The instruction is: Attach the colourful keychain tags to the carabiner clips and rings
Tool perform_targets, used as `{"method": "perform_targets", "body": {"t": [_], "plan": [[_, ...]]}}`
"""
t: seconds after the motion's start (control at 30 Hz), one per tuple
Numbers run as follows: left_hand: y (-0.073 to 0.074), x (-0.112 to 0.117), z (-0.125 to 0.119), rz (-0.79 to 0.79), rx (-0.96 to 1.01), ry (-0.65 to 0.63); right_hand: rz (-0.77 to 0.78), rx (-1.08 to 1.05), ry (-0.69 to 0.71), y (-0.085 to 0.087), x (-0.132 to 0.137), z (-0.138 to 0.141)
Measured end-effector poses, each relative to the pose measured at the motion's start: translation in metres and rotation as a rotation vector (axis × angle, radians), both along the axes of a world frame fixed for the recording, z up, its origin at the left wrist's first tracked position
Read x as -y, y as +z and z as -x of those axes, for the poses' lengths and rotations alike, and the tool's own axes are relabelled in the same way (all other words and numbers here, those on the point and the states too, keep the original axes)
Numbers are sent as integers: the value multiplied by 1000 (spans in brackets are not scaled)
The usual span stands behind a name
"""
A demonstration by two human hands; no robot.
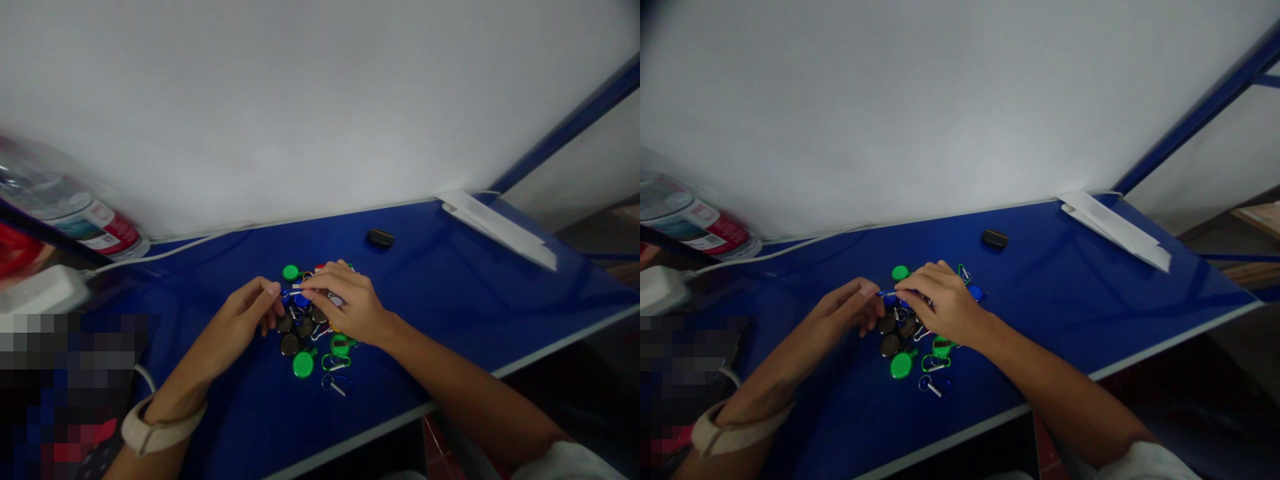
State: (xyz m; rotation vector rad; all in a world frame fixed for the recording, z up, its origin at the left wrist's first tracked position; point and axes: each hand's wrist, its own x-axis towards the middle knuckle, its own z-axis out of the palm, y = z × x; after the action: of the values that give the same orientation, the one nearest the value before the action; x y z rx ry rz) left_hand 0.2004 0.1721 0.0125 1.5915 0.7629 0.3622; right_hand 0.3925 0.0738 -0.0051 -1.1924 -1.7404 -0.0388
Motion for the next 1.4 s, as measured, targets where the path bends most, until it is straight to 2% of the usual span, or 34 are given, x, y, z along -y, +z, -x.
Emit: {"method": "perform_targets", "body": {"t": [0.17,0.4,0.5,0.7,0.83,1.0,1.4], "plan": [[7,7,0,-77,109,-53,56,-59,-13,0,1,0],[9,10,-1,-188,79,-13,55,-101,12,-3,0,0],[10,11,-2,-180,67,6,78,17,16,-6,0,-1],[11,14,-2,-174,-22,41,58,429,-36,-6,0,-4],[10,16,-2,-179,-25,25,66,577,-69,-7,-2,-2],[11,16,-1,-155,-48,-5,108,650,-84,-12,-3,3],[12,9,-2,-14,47,-86,184,624,-79,-11,-2,8]]}}
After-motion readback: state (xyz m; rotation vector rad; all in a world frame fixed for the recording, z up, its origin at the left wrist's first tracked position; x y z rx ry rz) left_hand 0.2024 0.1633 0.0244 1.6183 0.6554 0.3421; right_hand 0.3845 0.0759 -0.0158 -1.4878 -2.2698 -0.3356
